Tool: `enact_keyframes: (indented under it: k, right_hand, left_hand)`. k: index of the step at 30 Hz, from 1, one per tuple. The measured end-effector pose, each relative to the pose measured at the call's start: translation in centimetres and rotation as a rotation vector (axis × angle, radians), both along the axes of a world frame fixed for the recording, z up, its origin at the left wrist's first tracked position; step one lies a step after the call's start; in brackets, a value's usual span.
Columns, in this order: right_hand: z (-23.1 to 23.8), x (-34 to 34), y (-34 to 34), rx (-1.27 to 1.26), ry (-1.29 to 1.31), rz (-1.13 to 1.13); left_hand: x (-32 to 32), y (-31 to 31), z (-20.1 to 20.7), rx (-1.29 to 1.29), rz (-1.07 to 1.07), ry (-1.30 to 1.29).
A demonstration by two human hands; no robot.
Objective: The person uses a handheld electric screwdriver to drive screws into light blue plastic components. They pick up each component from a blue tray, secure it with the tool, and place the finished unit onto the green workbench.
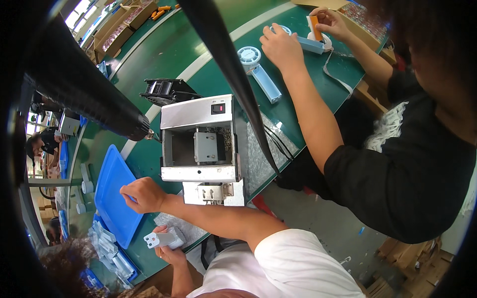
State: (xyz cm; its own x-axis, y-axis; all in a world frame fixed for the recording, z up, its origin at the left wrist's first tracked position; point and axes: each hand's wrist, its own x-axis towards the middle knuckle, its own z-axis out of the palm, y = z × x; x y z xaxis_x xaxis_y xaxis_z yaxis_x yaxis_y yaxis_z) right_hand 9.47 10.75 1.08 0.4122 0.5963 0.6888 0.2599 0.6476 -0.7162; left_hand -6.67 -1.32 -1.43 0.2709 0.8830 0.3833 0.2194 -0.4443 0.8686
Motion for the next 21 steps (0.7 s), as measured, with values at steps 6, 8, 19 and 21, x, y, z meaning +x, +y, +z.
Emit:
enact_keyframes:
  k: [6, 8, 19, 21]
  right_hand:
    - [0.0, -0.1, 0.0, 0.004, 0.007, -0.011]
    - [0.0, -0.1, 0.0, -0.005, 0.006, -0.006]
    - [0.0, -0.3, -0.1, -0.071, 0.004, 0.041]
    - [0.0, -0.5, 0.1, -0.069, -0.003, 0.035]
  left_hand:
    - [-0.1, -0.1, -0.2, -0.009, 0.017, -0.003]
    - [0.3, -0.1, 0.2, 0.0, 0.01, -0.002]
    - [0.6, -0.3, 0.9, -0.049, 0.045, 0.031]
    - [0.3, -0.1, 0.6, -0.058, 0.034, 0.001]
